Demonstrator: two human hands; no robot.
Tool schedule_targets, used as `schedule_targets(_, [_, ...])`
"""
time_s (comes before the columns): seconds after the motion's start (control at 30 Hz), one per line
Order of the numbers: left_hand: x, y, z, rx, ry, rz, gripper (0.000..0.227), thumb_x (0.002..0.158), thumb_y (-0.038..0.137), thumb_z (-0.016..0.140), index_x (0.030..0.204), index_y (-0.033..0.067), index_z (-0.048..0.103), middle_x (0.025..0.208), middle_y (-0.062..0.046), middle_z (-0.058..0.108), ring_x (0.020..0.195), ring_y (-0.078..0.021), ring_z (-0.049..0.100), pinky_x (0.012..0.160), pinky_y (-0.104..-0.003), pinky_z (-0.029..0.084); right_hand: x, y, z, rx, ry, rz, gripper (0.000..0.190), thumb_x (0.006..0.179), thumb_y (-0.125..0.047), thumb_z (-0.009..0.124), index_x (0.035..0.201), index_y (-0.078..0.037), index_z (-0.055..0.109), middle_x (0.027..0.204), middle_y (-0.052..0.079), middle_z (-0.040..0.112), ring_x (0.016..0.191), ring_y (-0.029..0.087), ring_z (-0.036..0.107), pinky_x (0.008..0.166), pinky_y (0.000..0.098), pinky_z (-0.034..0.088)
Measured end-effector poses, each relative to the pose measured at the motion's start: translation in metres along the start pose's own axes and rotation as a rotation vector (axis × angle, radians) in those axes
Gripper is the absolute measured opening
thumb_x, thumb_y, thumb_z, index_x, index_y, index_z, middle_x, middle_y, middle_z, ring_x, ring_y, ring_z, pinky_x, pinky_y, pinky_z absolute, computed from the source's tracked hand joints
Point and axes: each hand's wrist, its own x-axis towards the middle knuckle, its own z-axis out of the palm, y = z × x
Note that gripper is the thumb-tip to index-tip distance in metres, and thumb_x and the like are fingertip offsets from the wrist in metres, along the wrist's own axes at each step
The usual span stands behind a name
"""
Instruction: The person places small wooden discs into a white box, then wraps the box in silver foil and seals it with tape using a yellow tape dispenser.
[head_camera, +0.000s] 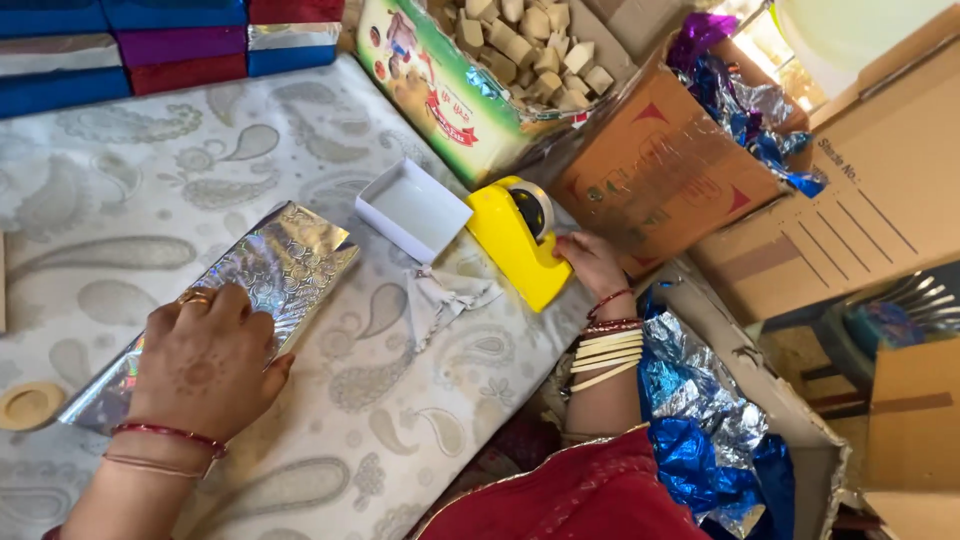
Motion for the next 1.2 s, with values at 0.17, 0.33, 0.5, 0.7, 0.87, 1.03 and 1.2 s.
schedule_targets(0.17, [0.001,0.000,0.002,-0.015,-0.024,-0.020,0.030,0.072,0.048,0.077,0.086,0.0212,0.076,0.101,0.000,0.063,0.111,-0.0217,0.061,0.094,-0.044,0.050,-0.013,-0.006,-0.003,-0.048,-0.017,0.017,0.021,0.100,-0.017,0.064,0.098,0.002,0.071,0.089,0.001,0.069,0.084,0.010,0.060,0.078,0.0250,0.048])
schedule_targets(0.33, [0.001,-0.002,0.006,-0.019,0.003,-0.019,0.031,0.070,0.048,0.078,0.087,0.0222,0.077,0.111,0.001,0.064,0.121,-0.0221,0.058,0.097,-0.046,0.049,-0.025,-0.022,-0.004,0.240,-0.072,-0.022,0.012,0.100,-0.009,0.064,0.106,0.001,0.070,0.097,-0.001,0.067,0.089,0.007,0.059,0.083,0.0234,0.049])
schedule_targets(0.5, [-0.001,-0.003,0.009,-0.015,0.020,-0.032,0.030,0.069,0.048,0.078,0.084,0.0213,0.076,0.113,0.002,0.064,0.122,-0.0218,0.058,0.098,-0.046,0.049,-0.043,-0.069,0.003,0.078,0.032,-0.148,0.008,0.102,-0.006,0.066,0.106,0.000,0.068,0.097,-0.001,0.066,0.090,0.006,0.057,0.082,0.0216,0.048])
schedule_targets(0.7, [-0.002,-0.007,0.014,-0.012,0.011,-0.029,0.028,0.069,0.048,0.078,0.084,0.0250,0.076,0.112,0.004,0.065,0.121,-0.0225,0.060,0.098,-0.046,0.049,-0.068,-0.091,0.002,-0.133,0.193,-0.120,0.013,0.099,0.001,0.063,0.111,-0.001,0.067,0.091,0.001,0.072,0.084,0.007,0.064,0.075,0.0208,0.051])
schedule_targets(0.87, [-0.003,-0.008,0.020,0.024,0.077,0.004,0.026,0.071,0.050,0.076,0.083,0.0271,0.076,0.111,0.004,0.067,0.119,-0.0230,0.062,0.096,-0.046,0.049,-0.081,-0.073,-0.008,-0.106,0.213,-0.135,0.042,0.095,0.005,0.065,0.131,-0.003,0.044,0.090,0.005,0.071,0.081,0.008,0.064,0.073,0.0215,0.049])
schedule_targets(1.03, [-0.004,-0.009,0.020,0.035,0.108,0.008,0.024,0.071,0.048,0.076,0.083,0.0271,0.076,0.109,0.004,0.068,0.118,-0.0232,0.064,0.097,-0.046,0.050,-0.085,-0.055,-0.009,-0.007,0.192,-0.070,0.049,0.093,0.006,0.067,0.134,-0.002,0.041,0.092,0.006,0.071,0.081,0.009,0.061,0.074,0.0216,0.049])
schedule_targets(1.2, [-0.006,-0.009,0.019,0.078,0.027,-0.017,0.023,0.075,0.049,0.076,0.086,0.0289,0.077,0.106,0.007,0.069,0.114,-0.0213,0.066,0.098,-0.043,0.051,-0.077,-0.037,-0.003,0.172,0.217,-0.020,0.059,0.090,0.006,0.070,0.140,-0.002,0.040,0.091,0.006,0.071,0.082,0.007,0.063,0.073,0.0193,0.050])
